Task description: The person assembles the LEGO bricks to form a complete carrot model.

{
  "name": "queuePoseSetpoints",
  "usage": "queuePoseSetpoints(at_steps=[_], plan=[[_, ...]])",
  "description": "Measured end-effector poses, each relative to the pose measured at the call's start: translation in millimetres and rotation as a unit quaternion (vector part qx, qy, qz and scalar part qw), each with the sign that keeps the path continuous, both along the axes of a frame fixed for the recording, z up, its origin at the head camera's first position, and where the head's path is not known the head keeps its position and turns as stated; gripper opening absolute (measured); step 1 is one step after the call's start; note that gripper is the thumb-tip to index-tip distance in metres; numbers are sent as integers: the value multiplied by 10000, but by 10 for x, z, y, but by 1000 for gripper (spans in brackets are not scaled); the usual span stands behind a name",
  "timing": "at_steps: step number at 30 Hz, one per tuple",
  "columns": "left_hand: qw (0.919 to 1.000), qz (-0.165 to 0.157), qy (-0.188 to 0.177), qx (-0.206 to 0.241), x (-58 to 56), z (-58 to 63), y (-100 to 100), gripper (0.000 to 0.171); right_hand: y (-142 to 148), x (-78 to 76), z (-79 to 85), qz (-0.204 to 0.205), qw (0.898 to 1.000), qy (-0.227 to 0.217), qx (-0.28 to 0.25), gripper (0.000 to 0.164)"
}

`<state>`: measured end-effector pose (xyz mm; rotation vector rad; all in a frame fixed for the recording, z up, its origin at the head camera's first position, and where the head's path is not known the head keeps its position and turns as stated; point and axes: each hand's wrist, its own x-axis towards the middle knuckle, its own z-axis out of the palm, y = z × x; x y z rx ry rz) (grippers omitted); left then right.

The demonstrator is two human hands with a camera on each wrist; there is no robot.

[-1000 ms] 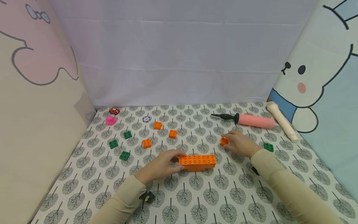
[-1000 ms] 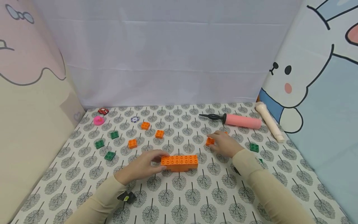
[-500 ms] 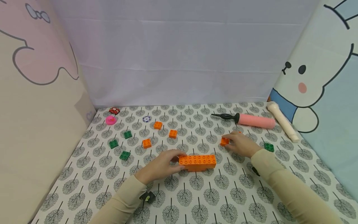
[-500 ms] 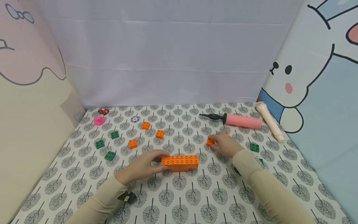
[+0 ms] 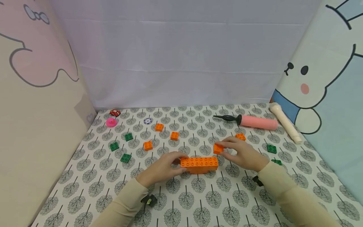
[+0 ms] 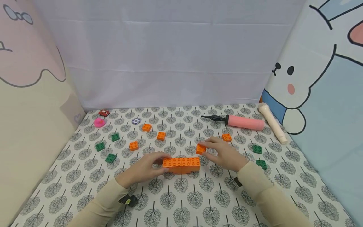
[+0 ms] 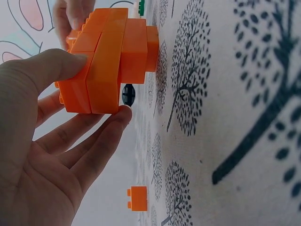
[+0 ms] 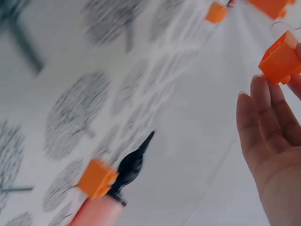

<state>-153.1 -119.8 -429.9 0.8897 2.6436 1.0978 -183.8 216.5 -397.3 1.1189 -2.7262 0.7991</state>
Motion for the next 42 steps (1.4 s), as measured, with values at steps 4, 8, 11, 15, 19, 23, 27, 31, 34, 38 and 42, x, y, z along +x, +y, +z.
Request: queuePoseSetpoints(at_steps=[4, 8, 11, 15, 19, 23, 27, 31, 34, 38, 42], plan=[[10000, 0, -7, 9, -4, -11, -6, 43, -130, 116, 19, 550, 9973, 449, -158, 41], [10000, -52, 15, 58, -6, -16, 0, 43, -208, 166, -6, 877, 9942, 563, -280, 42], [9999, -73, 34, 95, -9, -17, 3, 43, -235, 182, -31, 973, 9936, 470, -316, 43], [9999, -54, 2, 121, -9, -13, 4, 42, -247, 189, -50, 970, 9941, 370, -325, 43], [9999, -29, -68, 116, -3, -5, 6, 43, -256, 189, -51, 971, 9945, 211, -342, 42], [9999, -14, -120, 101, 6, 4, 12, 43, -264, 183, -42, 942, 9950, -3, -318, 41], [9999, 11, -99, 55, 2, -4, 15, 43, -266, 158, -37, 1002, 9942, -118, -361, 42], [10000, 14, -64, 37, -8, -20, 13, 43, -267, 138, -19, 1102, 9932, -126, -348, 42], [10000, -5, -61, 63, -12, -30, 6, 42, -276, 128, -9, 1163, 9928, -86, -280, 41], [9999, -4, -67, 102, -12, -30, -3, 42, -300, 117, -1, 1235, 9920, -33, -256, 42], [9999, -15, -66, 140, -14, -29, -13, 41, -320, 116, -2, 1260, 9915, 11, -327, 42]])
